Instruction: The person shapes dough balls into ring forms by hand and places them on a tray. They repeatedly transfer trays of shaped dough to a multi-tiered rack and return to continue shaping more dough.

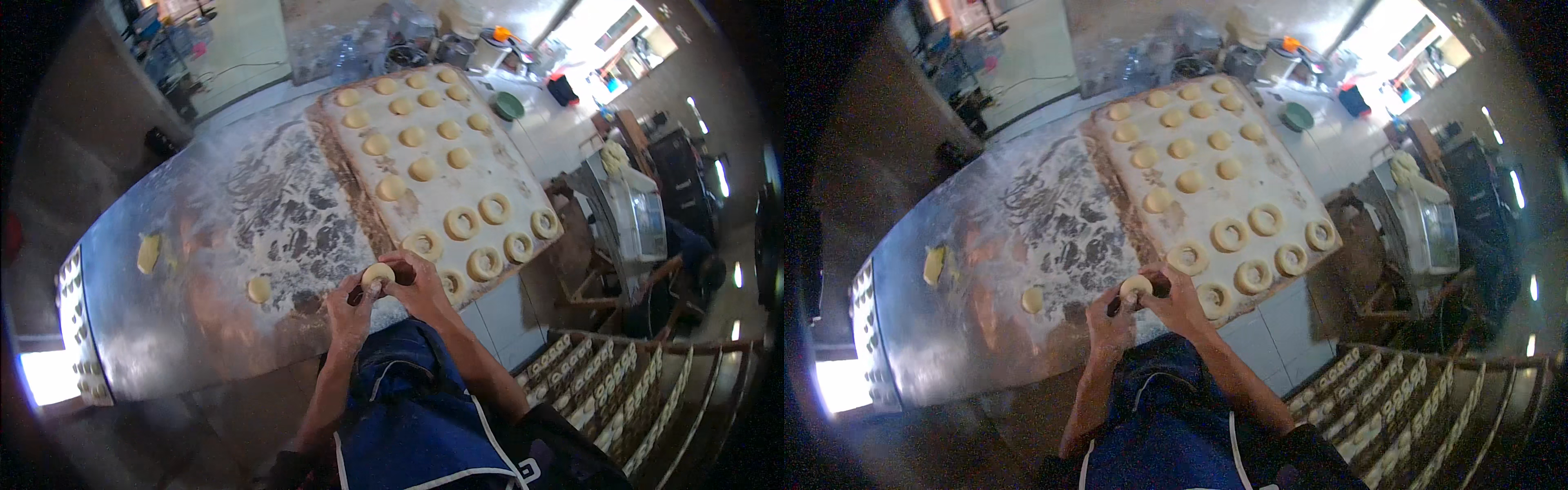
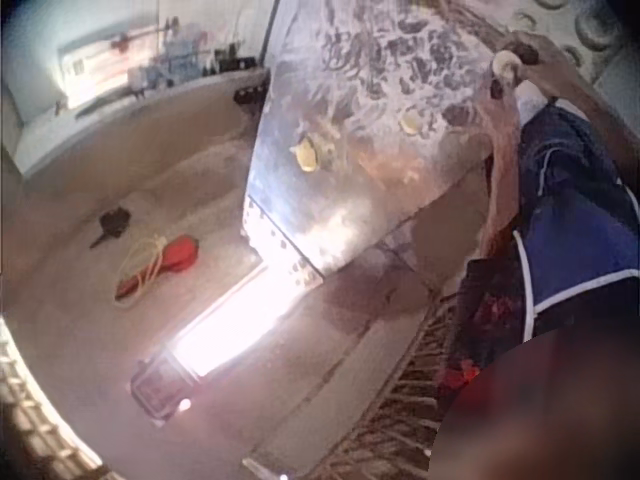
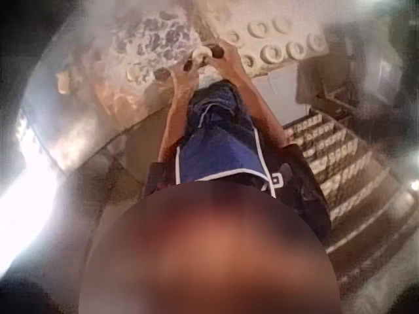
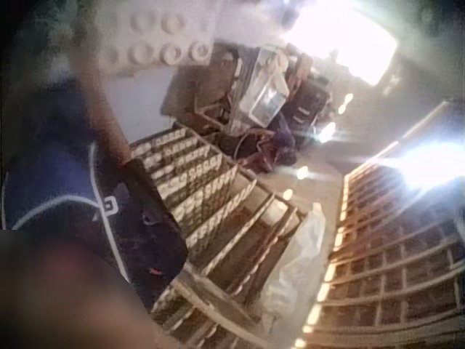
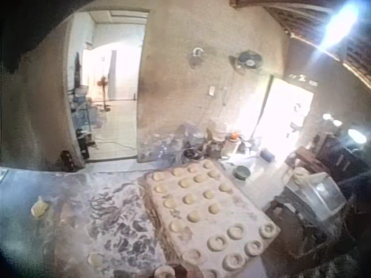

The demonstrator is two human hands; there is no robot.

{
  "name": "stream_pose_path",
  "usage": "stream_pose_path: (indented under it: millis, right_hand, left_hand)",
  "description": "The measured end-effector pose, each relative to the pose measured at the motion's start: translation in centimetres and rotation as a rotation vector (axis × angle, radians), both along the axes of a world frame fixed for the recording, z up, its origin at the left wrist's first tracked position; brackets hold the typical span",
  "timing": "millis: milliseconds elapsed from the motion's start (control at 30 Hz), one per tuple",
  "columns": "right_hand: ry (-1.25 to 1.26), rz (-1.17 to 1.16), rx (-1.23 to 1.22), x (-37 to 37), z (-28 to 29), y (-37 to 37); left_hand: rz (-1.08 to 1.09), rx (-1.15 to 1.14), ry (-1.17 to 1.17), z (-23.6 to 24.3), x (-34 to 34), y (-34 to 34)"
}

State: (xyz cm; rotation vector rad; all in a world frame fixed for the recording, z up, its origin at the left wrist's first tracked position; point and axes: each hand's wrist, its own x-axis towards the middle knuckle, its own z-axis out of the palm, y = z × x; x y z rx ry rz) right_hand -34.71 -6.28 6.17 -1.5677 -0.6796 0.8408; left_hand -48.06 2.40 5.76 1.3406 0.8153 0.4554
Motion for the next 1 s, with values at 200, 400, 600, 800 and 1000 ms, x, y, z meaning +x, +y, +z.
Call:
stream_pose_path:
  millis: [200, 400, 600, 800, 1000]
  right_hand:
    - [-0.199, -0.094, 0.025, 1.5, 3.6, -2.1]
    - [-0.02, 0.141, 0.003, 6.3, 6.2, -3.8]
    - [-0.92, 0.179, -0.491, 12.3, 0.4, -3.4]
    - [-0.523, -0.318, 0.087, 16.5, -1.6, -4.7]
    - [-0.366, -0.385, 0.01, 20.5, 2.2, -8.9]
  left_hand:
    - [0.009, -0.137, -0.28, -1.5, 4.4, -1.5]
    - [-0.094, -0.589, -0.579, -0.5, 8.1, -2.8]
    - [-0.055, -0.216, -0.579, -1.6, 13.1, -3.3]
    - [0.028, 0.947, -0.257, -2.8, 22.0, -2.8]
    - [-0.04, 0.473, -0.114, -2.2, 29.3, -8.2]
